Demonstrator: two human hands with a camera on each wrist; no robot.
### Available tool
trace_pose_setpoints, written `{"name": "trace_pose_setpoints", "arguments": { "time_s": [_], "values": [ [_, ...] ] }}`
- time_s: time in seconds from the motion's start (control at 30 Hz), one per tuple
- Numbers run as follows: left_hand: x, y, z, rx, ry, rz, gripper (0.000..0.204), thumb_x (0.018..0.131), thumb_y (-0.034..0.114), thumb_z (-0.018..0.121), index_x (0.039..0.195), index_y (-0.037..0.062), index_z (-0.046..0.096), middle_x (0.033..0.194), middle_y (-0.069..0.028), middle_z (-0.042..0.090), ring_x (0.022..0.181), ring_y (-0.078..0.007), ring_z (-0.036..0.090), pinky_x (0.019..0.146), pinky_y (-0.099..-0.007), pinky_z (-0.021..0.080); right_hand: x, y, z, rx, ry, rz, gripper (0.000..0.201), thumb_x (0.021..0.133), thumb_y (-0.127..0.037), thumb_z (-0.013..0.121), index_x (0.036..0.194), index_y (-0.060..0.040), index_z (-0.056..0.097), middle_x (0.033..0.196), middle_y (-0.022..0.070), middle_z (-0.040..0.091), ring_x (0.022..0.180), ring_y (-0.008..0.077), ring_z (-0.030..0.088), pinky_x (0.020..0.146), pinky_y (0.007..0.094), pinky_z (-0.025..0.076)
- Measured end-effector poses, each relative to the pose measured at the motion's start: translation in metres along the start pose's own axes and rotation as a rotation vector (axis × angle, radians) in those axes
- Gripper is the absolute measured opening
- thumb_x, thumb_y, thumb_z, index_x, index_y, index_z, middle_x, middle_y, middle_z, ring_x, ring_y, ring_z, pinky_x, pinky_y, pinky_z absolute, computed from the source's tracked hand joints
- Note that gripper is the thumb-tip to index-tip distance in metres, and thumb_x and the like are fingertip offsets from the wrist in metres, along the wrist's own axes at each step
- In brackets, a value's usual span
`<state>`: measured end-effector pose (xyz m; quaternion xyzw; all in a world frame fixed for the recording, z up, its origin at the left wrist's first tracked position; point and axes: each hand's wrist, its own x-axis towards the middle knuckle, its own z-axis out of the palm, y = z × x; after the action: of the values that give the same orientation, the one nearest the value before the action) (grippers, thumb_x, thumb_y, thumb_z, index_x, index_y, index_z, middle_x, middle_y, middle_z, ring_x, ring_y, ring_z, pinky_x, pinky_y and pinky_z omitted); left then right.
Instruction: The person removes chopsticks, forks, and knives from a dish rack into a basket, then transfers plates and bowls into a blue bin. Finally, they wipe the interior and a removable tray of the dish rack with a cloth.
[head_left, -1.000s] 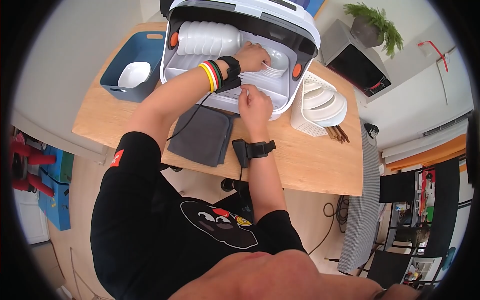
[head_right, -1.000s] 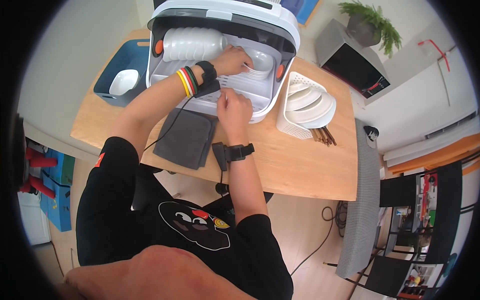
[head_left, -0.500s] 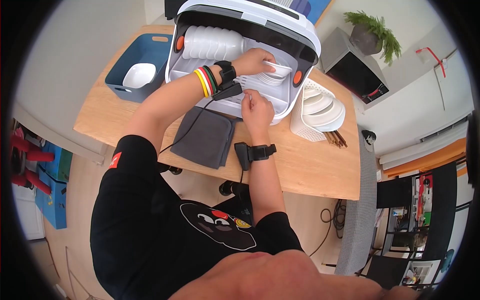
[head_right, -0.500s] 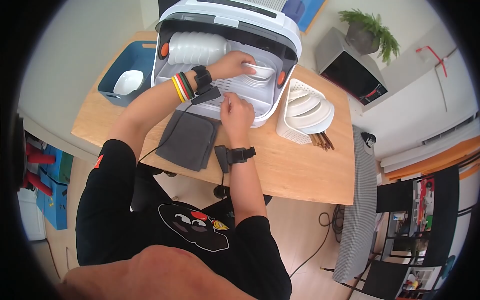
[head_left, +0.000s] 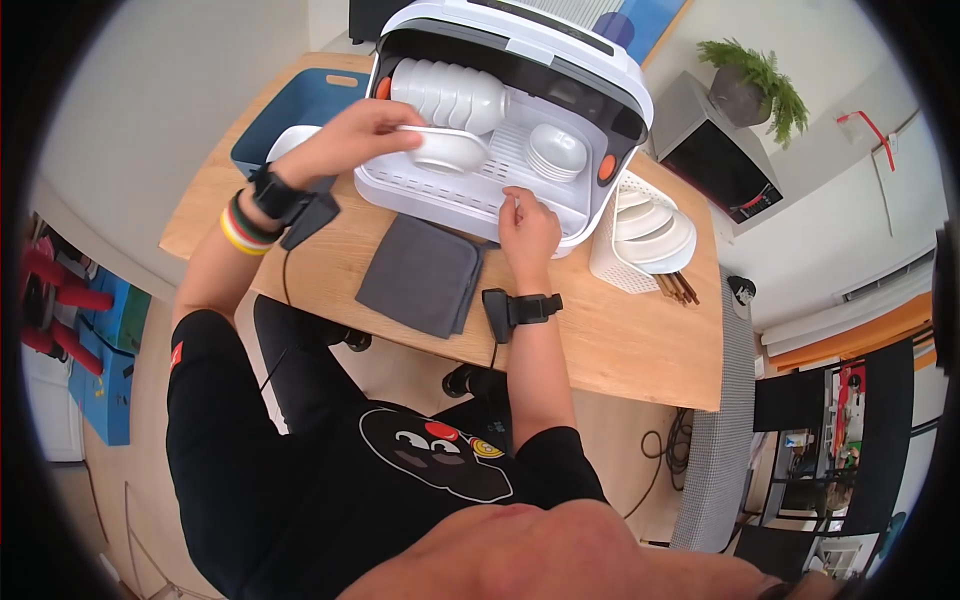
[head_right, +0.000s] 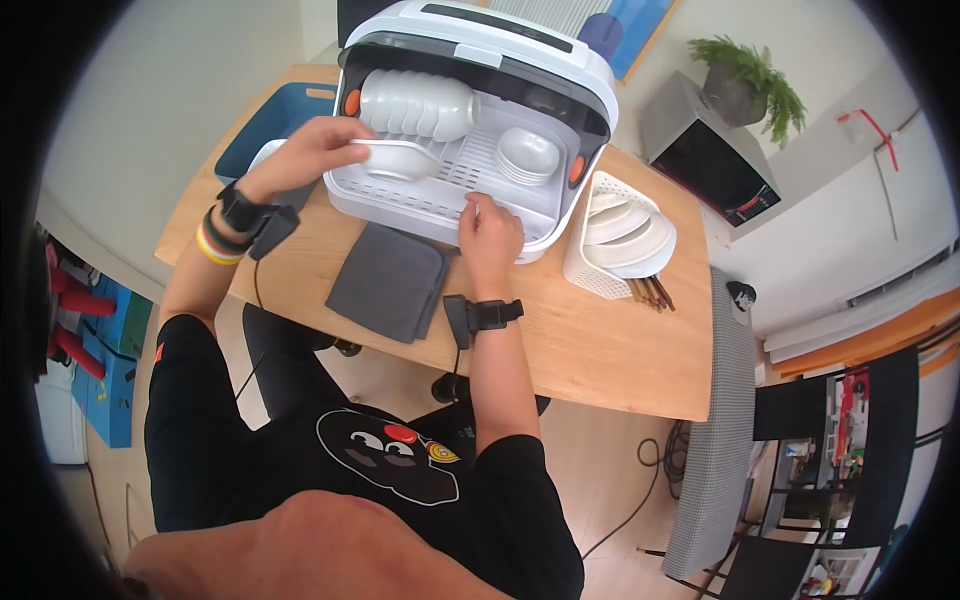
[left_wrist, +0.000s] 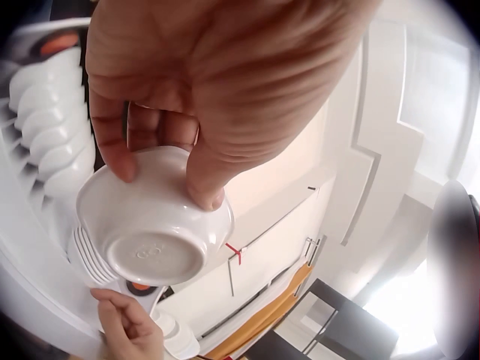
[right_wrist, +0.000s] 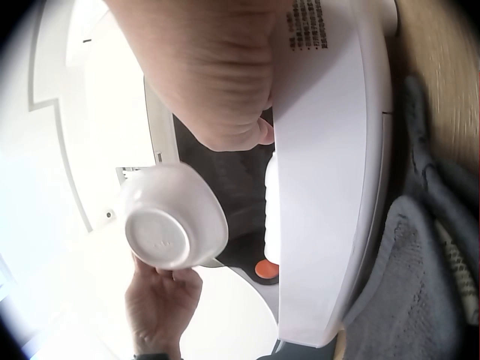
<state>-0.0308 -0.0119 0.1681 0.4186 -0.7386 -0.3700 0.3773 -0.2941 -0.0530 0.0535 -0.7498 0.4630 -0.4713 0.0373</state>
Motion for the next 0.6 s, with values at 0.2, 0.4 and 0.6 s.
{"name": "trace_pose_setpoints", "arguments": {
  "time_s": [0.2, 0.4, 0.6],
  "values": [
    [-0.068, -0.039, -0.065, 0.145, 0.346, -0.093, 0.017, 0.091, 0.015, 0.057, 0.099, 0.0003, 0.062, 0.083, 0.0001, 0.061, 0.078, -0.0061, 0.054, 0.069, -0.0213, 0.044, -0.001, 0.002, 0.002, -0.025, -0.015, 0.016, 0.009, 0.080, -0.013, 0.059, 0.084, -0.0134, 0.067, 0.054, 0.0045, 0.054, 0.053, 0.0231, 0.054, 0.057, 0.0359, 0.040],
    [-0.098, -0.070, -0.080, 0.478, 0.595, -0.156, 0.018, 0.088, 0.015, 0.059, 0.099, 0.0010, 0.063, 0.082, -0.0039, 0.063, 0.073, -0.0109, 0.056, 0.065, -0.0245, 0.044, 0.000, 0.001, 0.001, -0.010, -0.038, 0.032, 0.009, 0.081, -0.014, 0.059, 0.084, -0.0121, 0.067, 0.053, 0.0041, 0.053, 0.053, 0.0232, 0.053, 0.056, 0.0363, 0.039],
    [-0.107, -0.087, -0.078, 0.603, 0.609, -0.096, 0.016, 0.086, 0.014, 0.061, 0.098, 0.0023, 0.064, 0.086, -0.0077, 0.064, 0.074, -0.0184, 0.056, 0.065, -0.0277, 0.044, 0.000, 0.003, 0.002, -0.012, -0.044, 0.026, 0.009, 0.081, -0.013, 0.059, 0.084, -0.0116, 0.067, 0.052, 0.0041, 0.052, 0.053, 0.0231, 0.052, 0.056, 0.0360, 0.039]
  ]
}}
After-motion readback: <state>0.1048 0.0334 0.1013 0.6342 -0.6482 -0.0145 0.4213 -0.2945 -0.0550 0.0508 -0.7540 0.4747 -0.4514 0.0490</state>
